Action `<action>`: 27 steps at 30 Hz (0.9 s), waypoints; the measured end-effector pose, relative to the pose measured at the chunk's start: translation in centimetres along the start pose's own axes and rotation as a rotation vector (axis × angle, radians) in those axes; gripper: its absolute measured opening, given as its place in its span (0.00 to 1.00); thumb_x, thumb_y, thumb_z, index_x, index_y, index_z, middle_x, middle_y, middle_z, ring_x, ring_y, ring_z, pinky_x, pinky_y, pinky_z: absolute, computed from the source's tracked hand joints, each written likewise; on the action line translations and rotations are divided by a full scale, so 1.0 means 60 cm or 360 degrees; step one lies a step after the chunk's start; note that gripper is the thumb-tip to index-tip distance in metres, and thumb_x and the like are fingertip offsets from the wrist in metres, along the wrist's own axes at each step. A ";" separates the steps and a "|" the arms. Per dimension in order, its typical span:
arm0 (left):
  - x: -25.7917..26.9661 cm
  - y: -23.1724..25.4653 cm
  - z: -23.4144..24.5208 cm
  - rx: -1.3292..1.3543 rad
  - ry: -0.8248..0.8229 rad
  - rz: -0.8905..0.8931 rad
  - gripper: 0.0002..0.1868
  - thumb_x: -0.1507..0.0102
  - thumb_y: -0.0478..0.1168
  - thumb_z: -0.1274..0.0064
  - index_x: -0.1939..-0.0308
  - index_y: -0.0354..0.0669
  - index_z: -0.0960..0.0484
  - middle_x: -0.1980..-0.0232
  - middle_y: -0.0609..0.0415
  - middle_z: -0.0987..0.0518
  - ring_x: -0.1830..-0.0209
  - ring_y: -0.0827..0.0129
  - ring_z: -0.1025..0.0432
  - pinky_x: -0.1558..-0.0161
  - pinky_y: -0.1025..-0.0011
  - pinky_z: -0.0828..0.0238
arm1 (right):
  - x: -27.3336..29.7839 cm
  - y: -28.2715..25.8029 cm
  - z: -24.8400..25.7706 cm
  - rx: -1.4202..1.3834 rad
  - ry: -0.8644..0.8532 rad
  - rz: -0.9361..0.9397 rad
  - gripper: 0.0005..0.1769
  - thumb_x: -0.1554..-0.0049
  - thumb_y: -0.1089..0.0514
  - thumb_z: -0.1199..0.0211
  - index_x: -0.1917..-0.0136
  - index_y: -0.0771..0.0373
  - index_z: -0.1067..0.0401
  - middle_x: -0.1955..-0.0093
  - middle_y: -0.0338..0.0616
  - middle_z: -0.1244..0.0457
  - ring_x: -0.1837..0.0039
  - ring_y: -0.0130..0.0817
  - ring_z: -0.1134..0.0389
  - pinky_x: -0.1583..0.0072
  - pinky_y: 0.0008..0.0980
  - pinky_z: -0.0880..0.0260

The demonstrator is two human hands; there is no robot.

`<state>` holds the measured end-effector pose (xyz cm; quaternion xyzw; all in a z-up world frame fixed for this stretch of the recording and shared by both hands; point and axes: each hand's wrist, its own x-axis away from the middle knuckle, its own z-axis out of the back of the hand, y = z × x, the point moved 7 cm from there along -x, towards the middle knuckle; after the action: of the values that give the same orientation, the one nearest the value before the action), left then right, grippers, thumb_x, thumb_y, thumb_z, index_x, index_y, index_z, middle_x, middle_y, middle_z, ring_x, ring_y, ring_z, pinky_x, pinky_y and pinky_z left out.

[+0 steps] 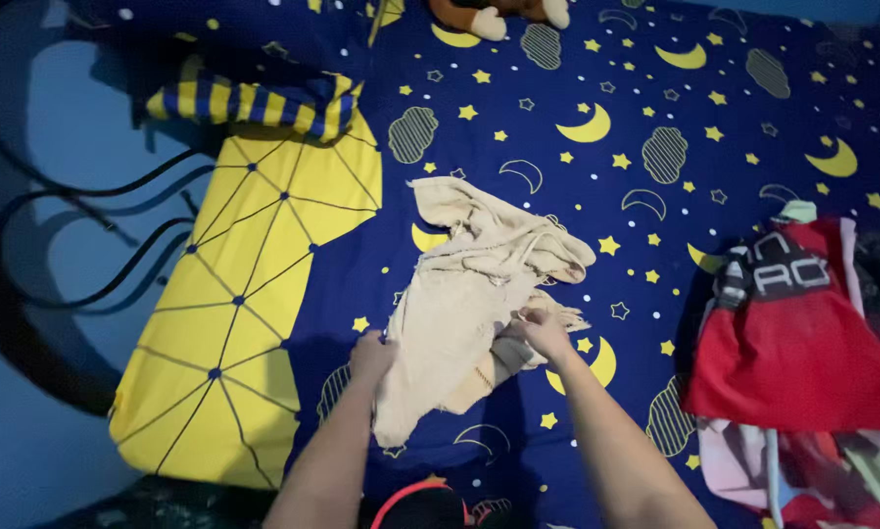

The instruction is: The person folds several towels one by one on a bed. They unfold, smooth, and fold a beige towel, then a purple towel, a red towel, and a white towel, stacking each folded towel on the left side of the bed.

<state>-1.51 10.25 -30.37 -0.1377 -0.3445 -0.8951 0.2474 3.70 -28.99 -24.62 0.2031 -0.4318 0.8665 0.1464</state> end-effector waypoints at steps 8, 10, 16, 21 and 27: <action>0.004 -0.002 -0.073 -0.0229 -0.0124 -0.0077 0.29 0.47 0.53 0.40 0.48 0.37 0.20 0.48 0.34 0.20 0.45 0.43 0.24 0.43 0.53 0.28 | -0.064 -0.027 0.001 -0.0369 0.0288 0.0140 0.58 0.53 0.52 0.26 0.19 0.60 0.56 0.40 0.51 0.36 0.42 0.39 0.31 0.43 0.35 0.29; -0.014 0.017 -0.068 -0.0059 -0.0072 -0.0225 0.23 0.44 0.49 0.45 0.50 0.40 0.16 0.51 0.35 0.18 0.47 0.43 0.24 0.44 0.53 0.28 | -0.089 -0.017 -0.019 -0.0532 0.0196 0.0040 0.65 0.55 0.54 0.24 0.20 0.60 0.68 0.44 0.49 0.35 0.44 0.40 0.29 0.44 0.39 0.27; -0.073 0.134 -0.001 0.1046 -0.0303 -0.0313 0.22 0.46 0.39 0.51 0.51 0.36 0.15 0.57 0.49 0.13 0.58 0.68 0.23 0.52 0.64 0.27 | -0.099 0.012 -0.105 -0.0663 0.0020 -0.0340 0.26 0.53 0.61 0.25 0.46 0.74 0.33 0.58 0.54 0.33 0.61 0.42 0.33 0.59 0.44 0.33; -0.039 0.375 0.140 0.1477 -0.0398 -0.0872 0.23 0.42 0.48 0.39 0.49 0.37 0.17 0.52 0.52 0.14 0.54 0.72 0.22 0.50 0.71 0.26 | -0.093 -0.030 -0.096 -0.1598 -0.0403 -0.0589 0.07 0.50 0.55 0.34 0.60 0.56 0.30 0.63 0.39 0.38 0.62 0.35 0.34 0.59 0.41 0.28; -0.004 0.486 0.337 0.0463 0.0487 -0.0874 0.16 0.43 0.50 0.38 0.59 0.44 0.13 0.62 0.42 0.15 0.61 0.51 0.21 0.59 0.60 0.27 | -0.045 -0.211 0.196 -0.2090 -0.0191 0.0100 0.28 0.50 0.51 0.42 0.37 0.62 0.31 0.39 0.49 0.32 0.34 0.46 0.32 0.32 0.48 0.33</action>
<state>15.90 5.49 0.22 0.1326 -0.4515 -0.8801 0.0631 14.13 -31.30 -10.79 0.1068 -0.8837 0.4141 0.1902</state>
